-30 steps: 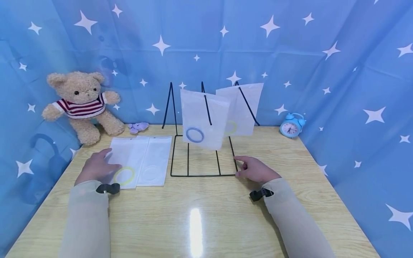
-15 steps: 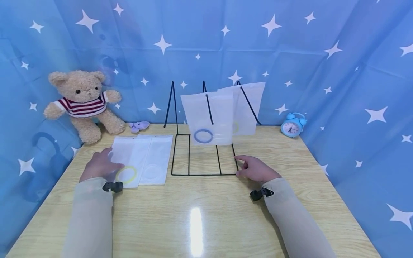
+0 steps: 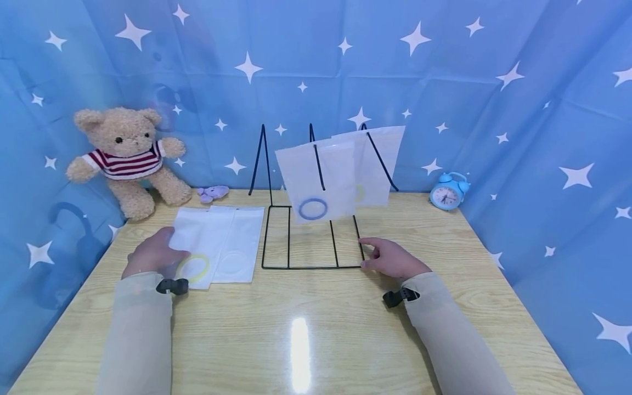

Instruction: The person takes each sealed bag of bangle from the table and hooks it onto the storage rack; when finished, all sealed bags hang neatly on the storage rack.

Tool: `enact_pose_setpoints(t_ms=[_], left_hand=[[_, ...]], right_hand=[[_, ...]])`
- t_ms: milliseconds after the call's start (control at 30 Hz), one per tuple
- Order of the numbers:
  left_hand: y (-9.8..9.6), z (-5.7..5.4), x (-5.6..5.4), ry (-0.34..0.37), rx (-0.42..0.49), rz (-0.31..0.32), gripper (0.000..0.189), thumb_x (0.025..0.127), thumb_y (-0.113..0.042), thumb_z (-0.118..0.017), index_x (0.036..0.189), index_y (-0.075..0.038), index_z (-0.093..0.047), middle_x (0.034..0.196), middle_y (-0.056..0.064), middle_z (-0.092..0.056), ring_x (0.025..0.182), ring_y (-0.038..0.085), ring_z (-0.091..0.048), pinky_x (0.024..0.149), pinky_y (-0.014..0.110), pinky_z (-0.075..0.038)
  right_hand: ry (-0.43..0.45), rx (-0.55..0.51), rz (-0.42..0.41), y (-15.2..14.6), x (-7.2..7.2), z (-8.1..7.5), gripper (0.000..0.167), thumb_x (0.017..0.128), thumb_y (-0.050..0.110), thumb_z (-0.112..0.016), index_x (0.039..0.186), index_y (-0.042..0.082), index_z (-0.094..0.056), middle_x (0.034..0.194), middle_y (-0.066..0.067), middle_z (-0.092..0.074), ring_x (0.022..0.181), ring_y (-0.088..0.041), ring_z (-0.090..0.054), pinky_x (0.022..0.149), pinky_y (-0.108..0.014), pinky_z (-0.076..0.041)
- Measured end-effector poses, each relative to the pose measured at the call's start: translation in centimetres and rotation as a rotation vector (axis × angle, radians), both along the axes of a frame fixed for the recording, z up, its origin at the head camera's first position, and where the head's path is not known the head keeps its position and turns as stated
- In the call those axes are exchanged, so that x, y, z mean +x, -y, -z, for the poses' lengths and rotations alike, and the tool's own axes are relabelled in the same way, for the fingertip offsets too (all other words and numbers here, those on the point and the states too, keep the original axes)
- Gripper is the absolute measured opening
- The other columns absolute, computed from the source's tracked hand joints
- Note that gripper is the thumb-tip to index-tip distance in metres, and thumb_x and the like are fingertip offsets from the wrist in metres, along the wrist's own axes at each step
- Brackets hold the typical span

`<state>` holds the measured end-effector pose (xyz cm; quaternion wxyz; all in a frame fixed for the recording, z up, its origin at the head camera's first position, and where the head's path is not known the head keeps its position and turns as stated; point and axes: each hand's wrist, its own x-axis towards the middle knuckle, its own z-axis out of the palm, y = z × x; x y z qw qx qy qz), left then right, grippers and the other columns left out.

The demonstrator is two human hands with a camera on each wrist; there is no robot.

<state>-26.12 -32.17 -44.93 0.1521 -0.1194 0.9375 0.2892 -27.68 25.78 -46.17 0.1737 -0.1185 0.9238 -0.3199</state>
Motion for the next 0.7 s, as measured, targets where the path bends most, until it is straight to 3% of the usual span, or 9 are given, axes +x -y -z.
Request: enact_pose_setpoints(t_ms=[200, 400, 533, 700], left_hand=[[0.0, 0.3, 0.0, -0.02, 0.058, 0.011, 0.103, 0.097, -0.037, -0.074, 0.17, -0.006, -0.008, 0.173, 0.029, -0.009, 0.154, 0.061, -0.012, 0.119, 0.078, -0.019], [1.1, 0.3, -0.2, -0.029, 0.126, 0.054, 0.094, 0.101, -0.026, -0.067, 0.17, -0.009, -0.006, 0.174, 0.026, -0.004, 0.157, 0.058, -0.004, 0.122, 0.077, -0.013], [1.8, -0.1, 0.1, -0.049, 0.171, 0.086, 0.082, 0.104, -0.022, -0.06, 0.17, -0.012, -0.014, 0.174, 0.026, -0.006, 0.156, 0.059, -0.005, 0.121, 0.078, -0.015], [2.1, -0.7, 0.2, -0.038, 0.214, 0.084, 0.067, 0.107, -0.021, -0.053, 0.168, -0.016, -0.028, 0.174, 0.026, -0.009, 0.156, 0.059, -0.007, 0.12, 0.079, -0.016]], right_hand=[[0.003, 0.017, 0.004, 0.0, -0.2, 0.0, 0.07, 0.098, 0.035, -0.076, 0.16, 0.017, -0.048, 0.086, -0.006, -0.057, 0.073, -0.021, -0.051, 0.062, -0.035, -0.043], [0.0, 0.003, -0.001, 0.1, -0.2, 0.0, 0.07, 0.098, 0.034, -0.075, 0.159, 0.017, -0.048, 0.082, -0.005, -0.055, 0.07, -0.021, -0.049, 0.061, -0.036, -0.041], [-0.003, 0.0, -0.01, 0.2, -0.1, -0.1, 0.069, 0.098, 0.033, -0.074, 0.16, 0.015, -0.047, 0.08, -0.004, -0.054, 0.069, -0.02, -0.049, 0.061, -0.035, -0.04], [0.006, -0.006, -0.01, -0.1, -0.1, -0.2, 0.07, 0.099, 0.034, -0.074, 0.16, 0.014, -0.046, 0.077, -0.003, -0.052, 0.066, -0.019, -0.046, 0.06, -0.035, -0.039]])
